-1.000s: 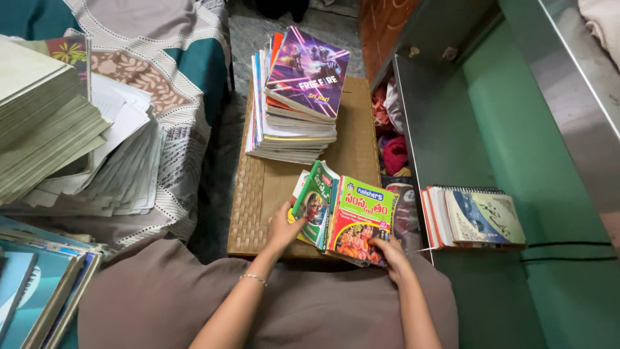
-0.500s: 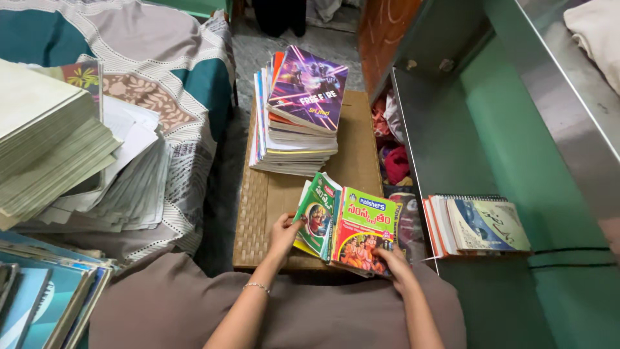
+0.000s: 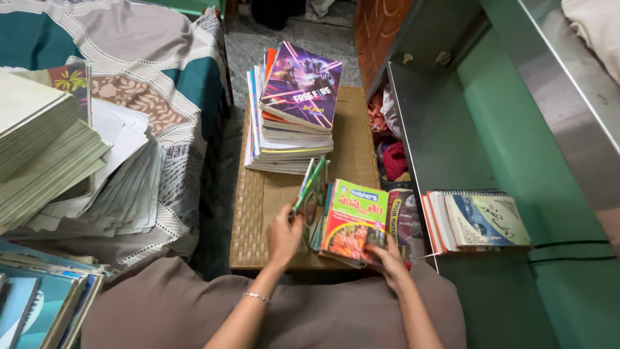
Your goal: The person sits on the floor and transfers books one by one from a woven tray to a metal shelf. They handle notebooks and textbooks, placing them in a neat stack on the shelf.
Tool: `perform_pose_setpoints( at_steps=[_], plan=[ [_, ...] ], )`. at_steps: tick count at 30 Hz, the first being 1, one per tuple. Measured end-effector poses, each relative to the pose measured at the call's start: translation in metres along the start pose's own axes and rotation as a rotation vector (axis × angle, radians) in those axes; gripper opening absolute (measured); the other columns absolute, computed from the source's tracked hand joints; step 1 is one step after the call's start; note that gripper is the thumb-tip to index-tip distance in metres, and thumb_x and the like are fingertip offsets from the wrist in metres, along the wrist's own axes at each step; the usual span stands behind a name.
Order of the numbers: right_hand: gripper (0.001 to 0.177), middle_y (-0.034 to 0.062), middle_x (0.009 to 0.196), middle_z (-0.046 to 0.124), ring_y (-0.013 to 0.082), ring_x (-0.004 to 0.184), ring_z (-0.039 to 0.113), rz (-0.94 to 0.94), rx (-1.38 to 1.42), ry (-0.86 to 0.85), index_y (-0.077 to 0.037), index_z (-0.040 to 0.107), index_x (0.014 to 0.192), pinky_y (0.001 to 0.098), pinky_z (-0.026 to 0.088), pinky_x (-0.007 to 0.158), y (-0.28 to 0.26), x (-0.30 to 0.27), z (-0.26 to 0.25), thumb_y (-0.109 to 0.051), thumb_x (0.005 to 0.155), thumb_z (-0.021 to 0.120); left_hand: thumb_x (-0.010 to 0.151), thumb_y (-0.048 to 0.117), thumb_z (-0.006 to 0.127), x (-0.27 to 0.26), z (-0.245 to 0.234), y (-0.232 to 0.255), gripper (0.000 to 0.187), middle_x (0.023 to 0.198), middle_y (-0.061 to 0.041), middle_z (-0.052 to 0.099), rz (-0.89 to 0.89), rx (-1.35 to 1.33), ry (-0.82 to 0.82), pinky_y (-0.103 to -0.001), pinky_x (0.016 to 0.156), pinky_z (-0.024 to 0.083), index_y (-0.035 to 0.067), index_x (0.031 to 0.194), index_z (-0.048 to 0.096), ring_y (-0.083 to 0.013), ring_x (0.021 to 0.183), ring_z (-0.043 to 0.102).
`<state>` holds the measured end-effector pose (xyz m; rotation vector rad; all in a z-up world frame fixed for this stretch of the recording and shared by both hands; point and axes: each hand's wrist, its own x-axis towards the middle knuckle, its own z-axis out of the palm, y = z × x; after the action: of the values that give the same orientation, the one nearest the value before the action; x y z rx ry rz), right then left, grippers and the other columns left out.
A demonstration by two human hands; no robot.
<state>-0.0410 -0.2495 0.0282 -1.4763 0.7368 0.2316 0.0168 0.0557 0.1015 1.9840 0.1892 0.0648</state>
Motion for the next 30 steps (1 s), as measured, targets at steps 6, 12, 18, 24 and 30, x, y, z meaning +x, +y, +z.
perform_pose_setpoints(
  at_steps=[6,12,18,24,30],
  plan=[
    [0.078,0.0066,0.140,0.057,0.0170,0.125,0.058,-0.108,-0.041,-0.261,-0.024,0.030,0.159,0.0388,0.055,0.089,-0.009,-0.008,0.011,-0.028,0.090,0.065,0.095,0.015,0.067,0.000,-0.038,0.039,0.030,0.083,-0.016,0.075,0.081,-0.084,0.194,-0.040,0.057,0.049,0.011,0.125,0.071,-0.0253,0.060,0.066],
    [0.074,0.0032,0.149,0.050,0.0308,0.123,0.058,-0.023,-0.104,-0.218,-0.020,0.028,0.160,0.0438,0.054,0.092,0.014,0.021,0.007,-0.049,0.096,0.050,0.093,0.005,0.067,0.003,-0.029,0.029,0.048,0.115,-0.011,0.072,-0.058,-1.020,-0.010,-0.028,0.078,0.058,0.006,0.139,0.052,-0.0138,0.097,0.069],
    [0.067,0.0198,0.145,0.055,0.0288,0.118,0.062,-0.125,-0.058,-0.147,-0.013,0.046,0.152,0.0450,0.055,0.092,0.025,0.036,-0.004,-0.055,0.100,0.044,0.079,-0.004,0.074,-0.014,0.028,-0.008,0.078,0.137,-0.011,0.062,-0.007,-0.605,-0.216,-0.034,0.092,0.057,0.003,0.150,0.045,-0.0211,0.114,0.066],
    [0.054,0.0145,0.116,0.072,0.0180,0.104,0.065,-0.280,-0.245,-0.166,-0.001,0.053,0.138,0.0308,0.050,0.087,0.024,0.021,0.011,-0.035,0.098,0.066,0.072,0.022,0.086,-0.022,0.028,-0.024,0.095,0.131,-0.020,0.068,0.054,-0.005,-0.342,-0.038,0.097,0.053,0.009,0.155,0.041,-0.0302,0.118,0.068],
    [0.044,0.0075,0.108,0.074,0.0123,0.097,0.067,-0.376,-0.203,-0.156,0.001,0.061,0.128,0.0260,0.051,0.085,0.015,0.017,0.015,-0.027,0.095,0.070,0.081,0.033,0.077,-0.026,0.018,-0.007,0.083,0.131,-0.021,0.063,0.094,0.140,-0.388,-0.043,0.094,0.053,0.010,0.153,0.042,-0.0368,0.114,0.067]
  ],
)
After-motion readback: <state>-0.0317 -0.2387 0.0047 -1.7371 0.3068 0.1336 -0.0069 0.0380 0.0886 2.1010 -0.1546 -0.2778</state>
